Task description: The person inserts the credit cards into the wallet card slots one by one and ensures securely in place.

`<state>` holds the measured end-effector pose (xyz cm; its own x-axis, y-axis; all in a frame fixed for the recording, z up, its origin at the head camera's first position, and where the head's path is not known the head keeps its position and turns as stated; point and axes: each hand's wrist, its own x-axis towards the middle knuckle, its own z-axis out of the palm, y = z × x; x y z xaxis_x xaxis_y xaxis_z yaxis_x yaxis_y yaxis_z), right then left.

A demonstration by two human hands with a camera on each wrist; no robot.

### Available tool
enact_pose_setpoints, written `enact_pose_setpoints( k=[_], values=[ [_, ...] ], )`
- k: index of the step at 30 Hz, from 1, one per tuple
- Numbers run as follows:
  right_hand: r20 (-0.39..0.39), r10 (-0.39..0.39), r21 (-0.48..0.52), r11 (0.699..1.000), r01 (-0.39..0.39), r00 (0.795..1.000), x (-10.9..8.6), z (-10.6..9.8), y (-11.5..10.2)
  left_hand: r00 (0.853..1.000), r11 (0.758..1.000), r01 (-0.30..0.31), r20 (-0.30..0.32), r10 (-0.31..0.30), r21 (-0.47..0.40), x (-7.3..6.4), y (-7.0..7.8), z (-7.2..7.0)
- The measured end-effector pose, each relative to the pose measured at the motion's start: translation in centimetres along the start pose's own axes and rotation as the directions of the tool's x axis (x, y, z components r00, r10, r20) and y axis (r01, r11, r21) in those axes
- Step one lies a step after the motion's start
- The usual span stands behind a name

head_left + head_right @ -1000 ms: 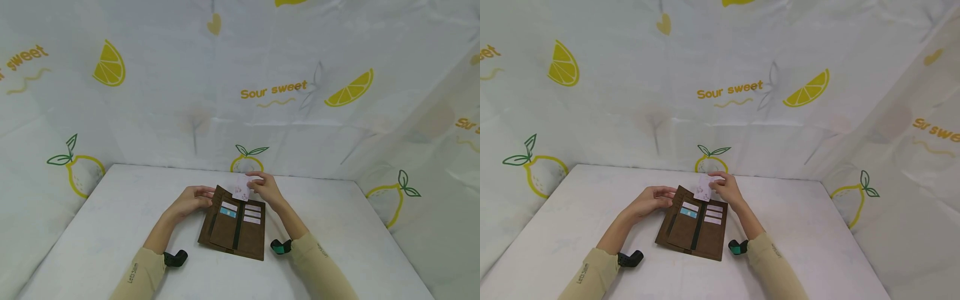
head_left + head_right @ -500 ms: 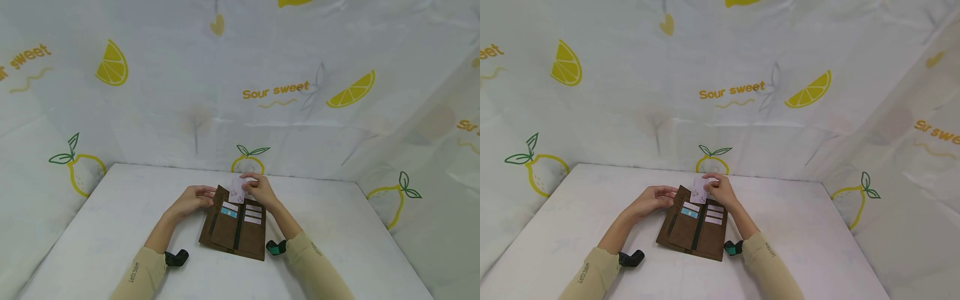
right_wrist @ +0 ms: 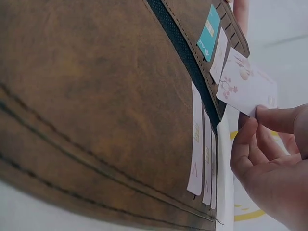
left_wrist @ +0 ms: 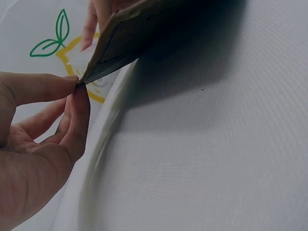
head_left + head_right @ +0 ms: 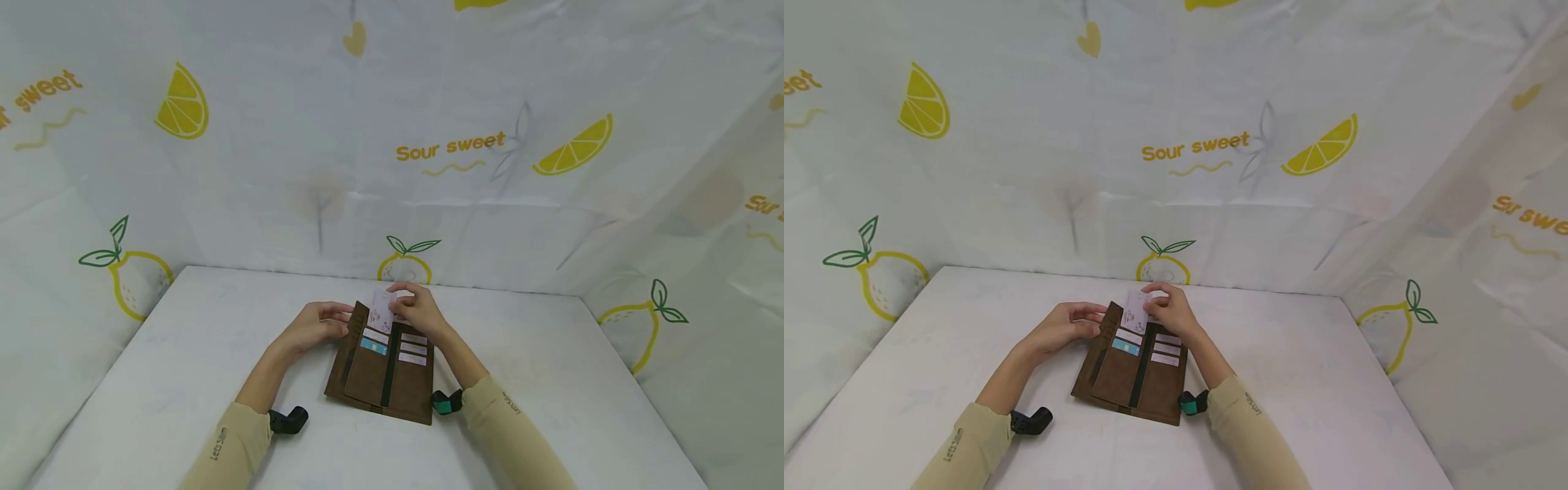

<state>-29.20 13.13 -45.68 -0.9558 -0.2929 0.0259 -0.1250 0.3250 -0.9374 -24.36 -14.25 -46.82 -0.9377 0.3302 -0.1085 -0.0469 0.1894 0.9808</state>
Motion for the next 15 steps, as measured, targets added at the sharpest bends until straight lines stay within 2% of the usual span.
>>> enact_pose_setpoints(
  k=[10, 15],
  values=[
    [0.005, 0.109, 0.009, 0.994, -0.109, 0.994, -0.11, 0.09, 0.18, 1.000, 1.000, -0.012, -0.005, 0.012, 0.019, 0.01, 0.05, 0.02],
    [0.041, 0.118, 0.008, 0.993, -0.118, 0.992, -0.33, 0.01, 0.24, 1.000, 0.999, -0.020, -0.004, 0.020, 0.032, -0.01, 0.03, 0.02]
  ],
)
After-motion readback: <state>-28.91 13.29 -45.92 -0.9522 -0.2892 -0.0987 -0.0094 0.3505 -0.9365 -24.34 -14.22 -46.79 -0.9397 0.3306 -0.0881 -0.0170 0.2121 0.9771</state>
